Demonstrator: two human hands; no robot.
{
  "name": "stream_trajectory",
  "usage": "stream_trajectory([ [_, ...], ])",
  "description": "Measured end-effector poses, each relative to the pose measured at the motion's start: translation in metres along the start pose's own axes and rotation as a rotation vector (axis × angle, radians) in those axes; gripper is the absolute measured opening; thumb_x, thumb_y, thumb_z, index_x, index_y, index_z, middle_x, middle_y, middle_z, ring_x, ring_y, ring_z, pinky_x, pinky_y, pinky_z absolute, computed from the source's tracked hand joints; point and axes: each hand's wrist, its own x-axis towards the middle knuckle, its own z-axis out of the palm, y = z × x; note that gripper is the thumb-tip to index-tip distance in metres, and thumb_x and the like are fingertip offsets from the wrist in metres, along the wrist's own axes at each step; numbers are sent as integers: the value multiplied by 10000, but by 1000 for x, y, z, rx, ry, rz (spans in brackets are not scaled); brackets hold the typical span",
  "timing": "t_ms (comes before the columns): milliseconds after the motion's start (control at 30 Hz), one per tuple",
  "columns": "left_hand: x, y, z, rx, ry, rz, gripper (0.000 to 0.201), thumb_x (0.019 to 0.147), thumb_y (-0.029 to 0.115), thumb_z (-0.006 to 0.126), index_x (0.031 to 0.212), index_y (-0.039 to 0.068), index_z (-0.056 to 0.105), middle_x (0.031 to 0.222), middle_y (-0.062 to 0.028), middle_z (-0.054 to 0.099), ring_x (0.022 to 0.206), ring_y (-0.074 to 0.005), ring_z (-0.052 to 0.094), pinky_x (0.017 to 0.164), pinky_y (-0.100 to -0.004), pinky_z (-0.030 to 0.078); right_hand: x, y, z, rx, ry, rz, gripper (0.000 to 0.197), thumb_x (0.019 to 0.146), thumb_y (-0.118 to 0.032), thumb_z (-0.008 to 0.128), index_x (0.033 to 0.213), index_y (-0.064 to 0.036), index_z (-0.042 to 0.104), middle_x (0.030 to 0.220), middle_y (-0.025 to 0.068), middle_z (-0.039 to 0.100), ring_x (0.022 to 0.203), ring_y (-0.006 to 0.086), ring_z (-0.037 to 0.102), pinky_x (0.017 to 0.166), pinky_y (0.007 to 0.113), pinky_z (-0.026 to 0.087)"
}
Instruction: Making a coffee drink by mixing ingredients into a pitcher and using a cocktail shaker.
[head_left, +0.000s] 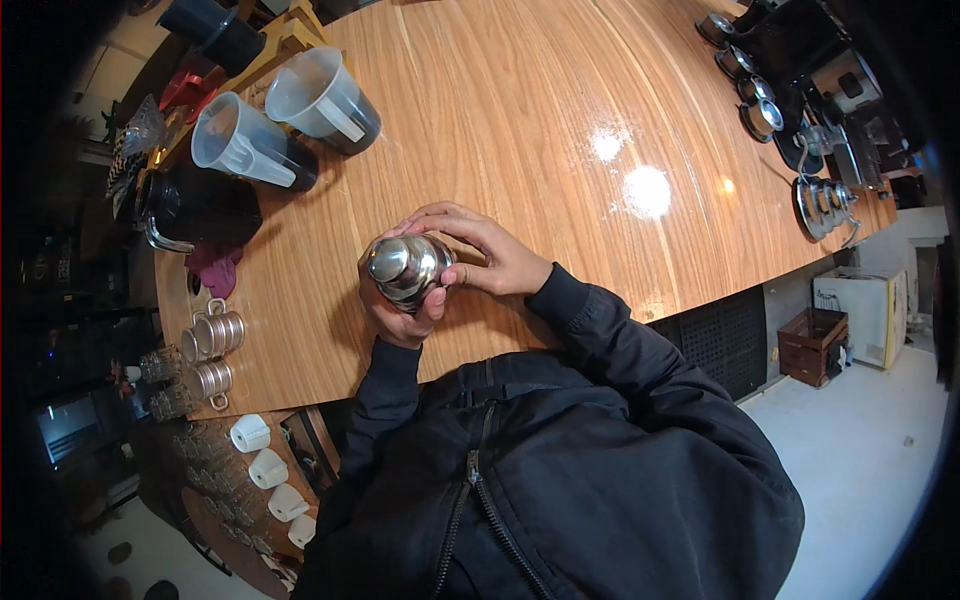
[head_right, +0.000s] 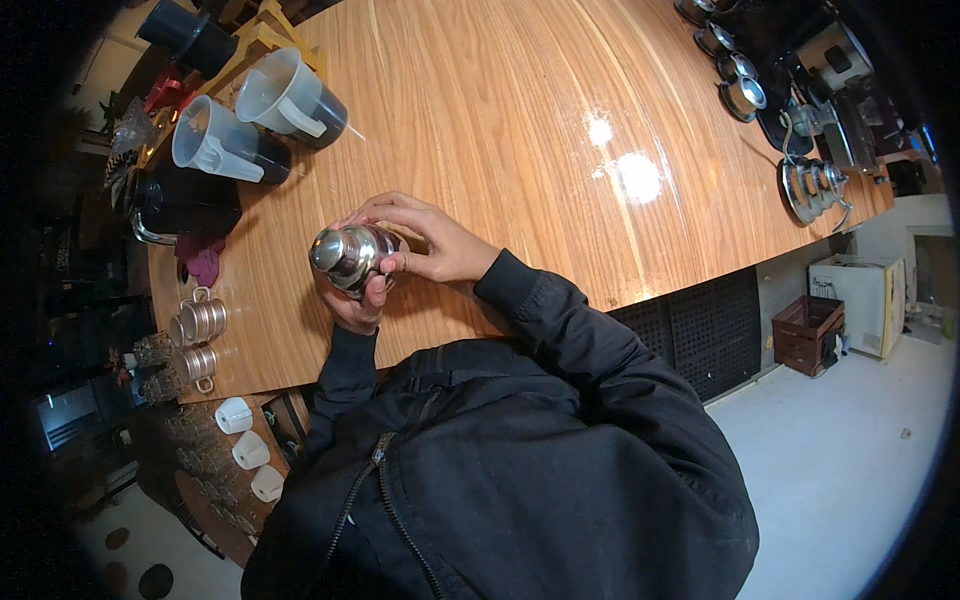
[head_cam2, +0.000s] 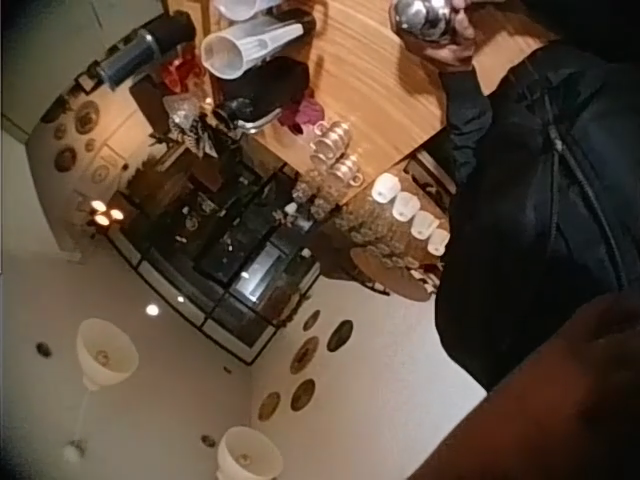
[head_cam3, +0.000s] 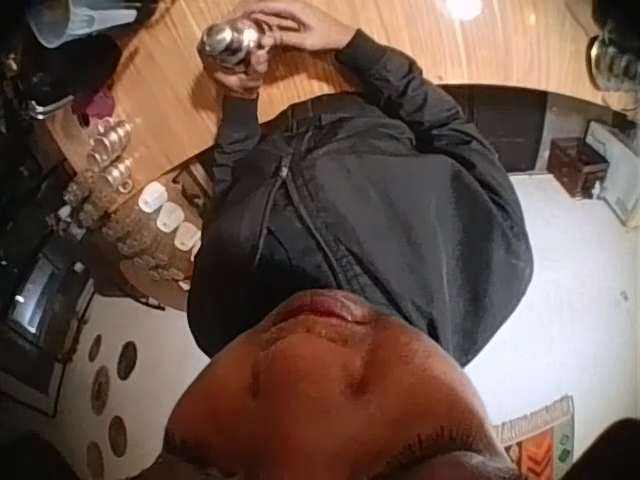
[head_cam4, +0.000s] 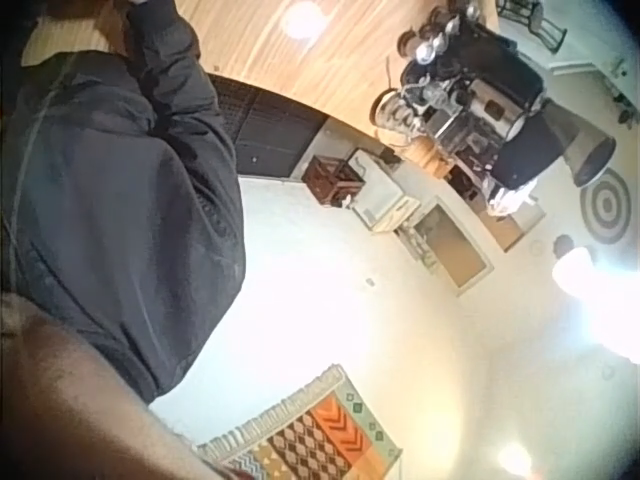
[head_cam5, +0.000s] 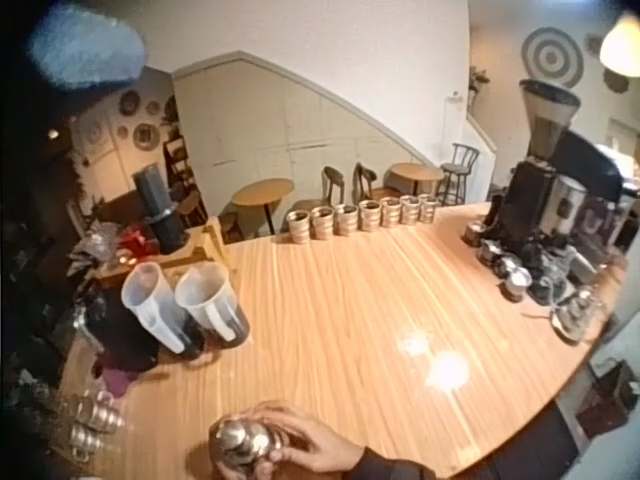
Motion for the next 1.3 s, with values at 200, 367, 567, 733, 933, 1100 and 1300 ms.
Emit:
stream_trajectory([
  [200,2,4,-5,-58,-82,-56,902,748,518,801,1353,-4,383,1302,-201,505,1139,-298,574,975,-419,483,0,-1,-5,-43,-58,-13,747,791,-454,784,1351,-40,515,1374,159,506,1307,322,468,1106,440,353],
  [367,2,-2,-4,-15,-19,81,913,741,528,812,1362,8,392,1298,-212,507,1224,-352,525,1052,-466,421,-9,-2,16,-156,-2,35,902,661,-271,905,1397,-43,435,1375,168,510,1273,322,509,1082,419,400],
  [567,7,4,-6,127,-57,185,885,747,505,810,1336,-26,417,1261,-212,536,1200,-357,553,1024,-455,455,-12,2,17,-270,38,53,902,661,-212,889,1407,-37,412,1366,173,522,1252,330,537,1060,403,434],
  [733,6,7,-7,94,-34,69,802,709,365,804,1292,-64,459,1170,-183,591,1047,-288,633,893,-379,536,-7,0,20,-217,27,57,908,658,-220,882,1410,-33,409,1359,175,530,1248,339,541,1057,399,436],
  [933,19,26,-8,232,-120,-6,705,631,245,818,1206,-61,547,1078,-164,643,975,-250,659,858,-349,543,-12,3,20,-231,39,109,928,668,-182,863,1437,-22,368,1365,187,517,1247,341,540,1049,399,439],
  [1100,29,43,-7,242,-166,-103,644,613,225,825,1145,-49,586,1024,-139,655,938,-226,666,835,-335,543,-13,-2,22,-216,39,144,964,676,-167,848,1470,-22,322,1400,195,487,1272,342,523,1062,393,431],
  [1300,33,51,-4,228,-197,-143,594,614,181,820,1119,-41,600,972,-119,666,906,-212,672,813,-327,544,-12,-1,23,-244,46,109,1025,676,-156,841,1509,-21,260,1432,200,463,1306,343,496,1088,388,409],
])
